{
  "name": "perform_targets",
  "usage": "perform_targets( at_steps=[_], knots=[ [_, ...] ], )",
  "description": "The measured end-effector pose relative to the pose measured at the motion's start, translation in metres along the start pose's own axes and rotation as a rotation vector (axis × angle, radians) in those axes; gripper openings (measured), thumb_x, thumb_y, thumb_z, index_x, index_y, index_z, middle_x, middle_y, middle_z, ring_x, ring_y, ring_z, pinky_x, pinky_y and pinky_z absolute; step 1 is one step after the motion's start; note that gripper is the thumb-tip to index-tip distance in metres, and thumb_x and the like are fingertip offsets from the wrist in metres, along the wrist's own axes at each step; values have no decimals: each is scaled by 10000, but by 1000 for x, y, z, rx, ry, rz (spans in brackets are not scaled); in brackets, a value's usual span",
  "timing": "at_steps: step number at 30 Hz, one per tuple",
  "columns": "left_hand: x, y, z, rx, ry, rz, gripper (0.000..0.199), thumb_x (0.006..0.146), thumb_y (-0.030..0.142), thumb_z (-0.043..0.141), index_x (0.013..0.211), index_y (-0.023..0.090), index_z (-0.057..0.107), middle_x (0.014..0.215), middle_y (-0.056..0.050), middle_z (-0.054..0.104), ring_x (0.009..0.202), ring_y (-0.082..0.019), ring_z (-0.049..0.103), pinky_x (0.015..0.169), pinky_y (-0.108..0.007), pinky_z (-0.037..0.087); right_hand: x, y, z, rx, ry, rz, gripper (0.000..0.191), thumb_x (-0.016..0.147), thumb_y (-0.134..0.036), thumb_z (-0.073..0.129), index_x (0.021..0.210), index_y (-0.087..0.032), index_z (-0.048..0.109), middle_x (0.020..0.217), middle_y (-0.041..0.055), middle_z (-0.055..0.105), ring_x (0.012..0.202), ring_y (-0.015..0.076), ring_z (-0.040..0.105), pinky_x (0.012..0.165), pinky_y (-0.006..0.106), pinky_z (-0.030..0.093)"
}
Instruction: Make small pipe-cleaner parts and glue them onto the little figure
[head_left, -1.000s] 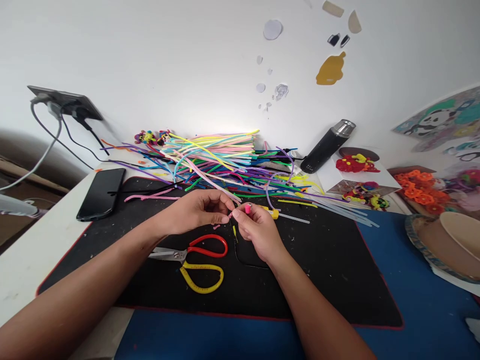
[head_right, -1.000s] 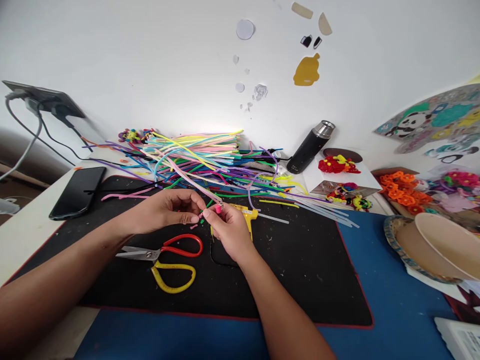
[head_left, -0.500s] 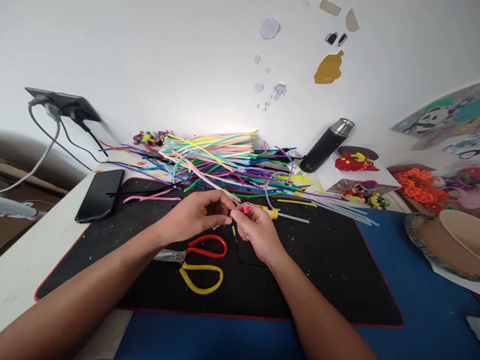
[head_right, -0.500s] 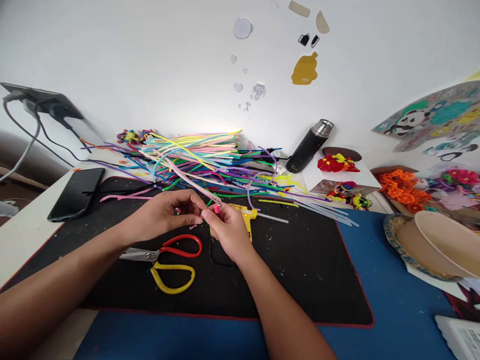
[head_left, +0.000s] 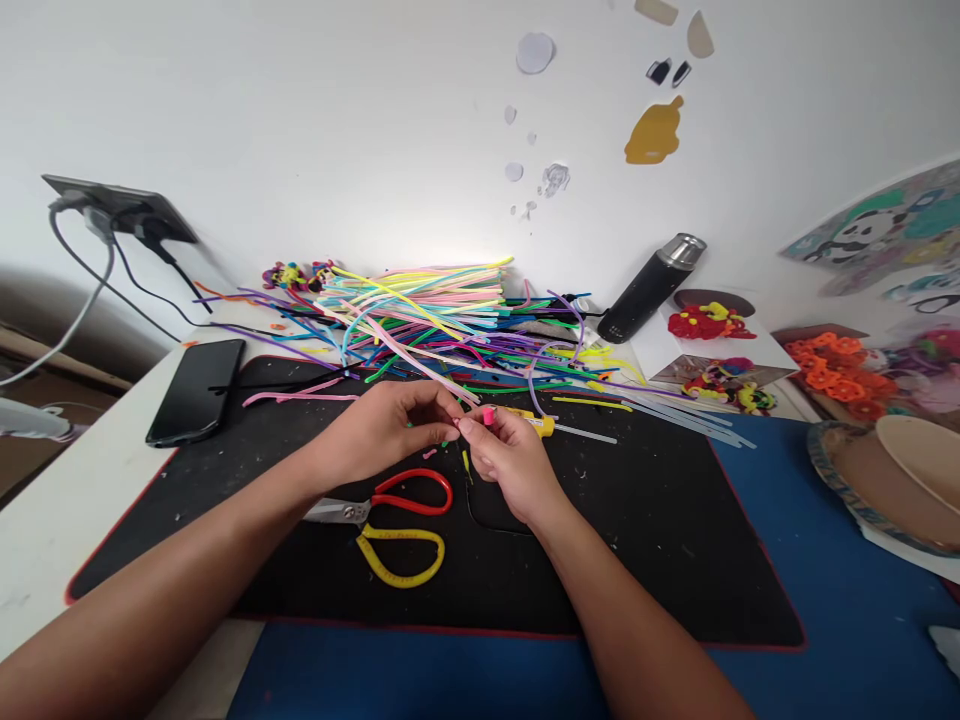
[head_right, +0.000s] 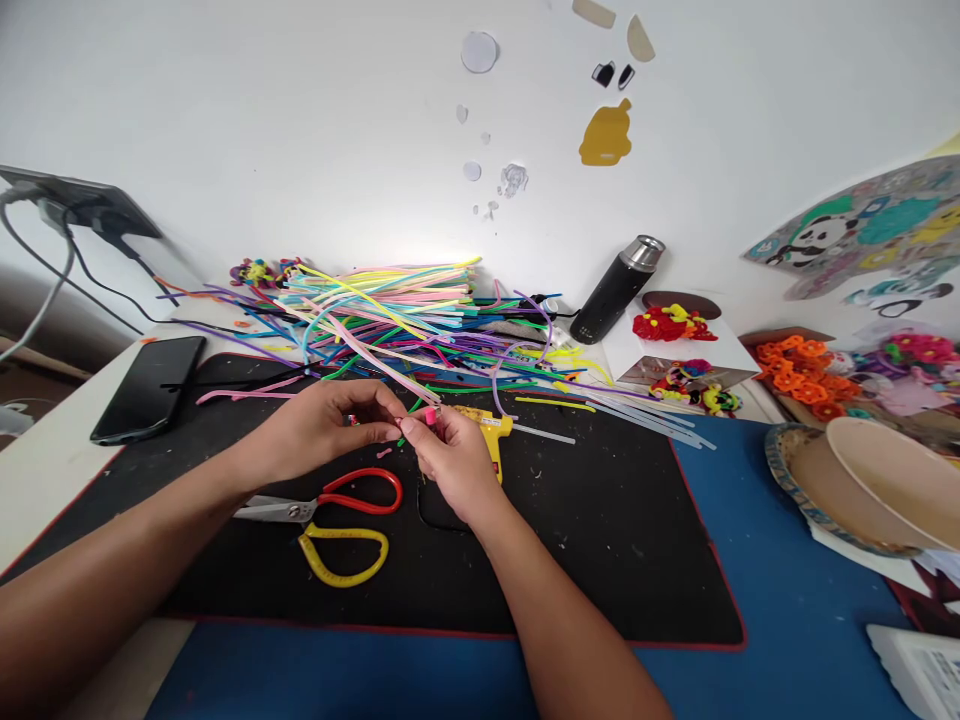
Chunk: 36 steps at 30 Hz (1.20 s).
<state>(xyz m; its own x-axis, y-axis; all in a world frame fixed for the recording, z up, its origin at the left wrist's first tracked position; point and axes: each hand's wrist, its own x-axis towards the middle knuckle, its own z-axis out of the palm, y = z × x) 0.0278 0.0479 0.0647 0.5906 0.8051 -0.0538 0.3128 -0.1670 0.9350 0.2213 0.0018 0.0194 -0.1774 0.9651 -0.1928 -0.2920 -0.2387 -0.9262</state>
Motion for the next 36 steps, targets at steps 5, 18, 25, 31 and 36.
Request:
perform_targets(
  at_steps=[5,18,25,31,36],
  knots=[
    [-1,4,-10,76,-48,-35,311,935,496,702,952,188,741,843,-19,747,776,-192,661,728,-274,505,-1,1,-2,-116,-5,-36,399,832,-565,796,853,-196,646,574,-103,368,449,65,291,439,236,197],
    [0,5,-27,-196,-66,-100,344,844,485,793,863,163,671,735,-2,674,667,-150,625,628,-258,469,-12,-3,11,-281,33,-152,374,912,-585,737,922,-212,709,703,-19,560,581,132,478,549,275,365],
    [-9,4,-40,-237,-8,-95,354,846,483,814,852,164,660,701,12,657,630,-132,598,604,-250,437,-36,-4,23,-696,-36,-157,250,1013,-441,662,1131,-244,760,975,54,747,792,197,653,720,326,482],
    [-12,7,-46,-273,26,-69,359,827,478,827,841,165,652,705,12,649,619,-125,582,594,-251,431,-57,-4,17,-1181,-57,-228,80,968,-254,723,1001,-223,788,902,58,712,917,254,669,822,380,493],
    [-14,9,-43,-284,37,-29,343,817,466,828,826,170,656,702,15,639,616,-123,566,587,-248,430,-56,-7,8,-1430,-16,-226,150,980,-220,708,1105,-186,783,1004,98,741,1015,299,689,926,448,510]
  ],
)
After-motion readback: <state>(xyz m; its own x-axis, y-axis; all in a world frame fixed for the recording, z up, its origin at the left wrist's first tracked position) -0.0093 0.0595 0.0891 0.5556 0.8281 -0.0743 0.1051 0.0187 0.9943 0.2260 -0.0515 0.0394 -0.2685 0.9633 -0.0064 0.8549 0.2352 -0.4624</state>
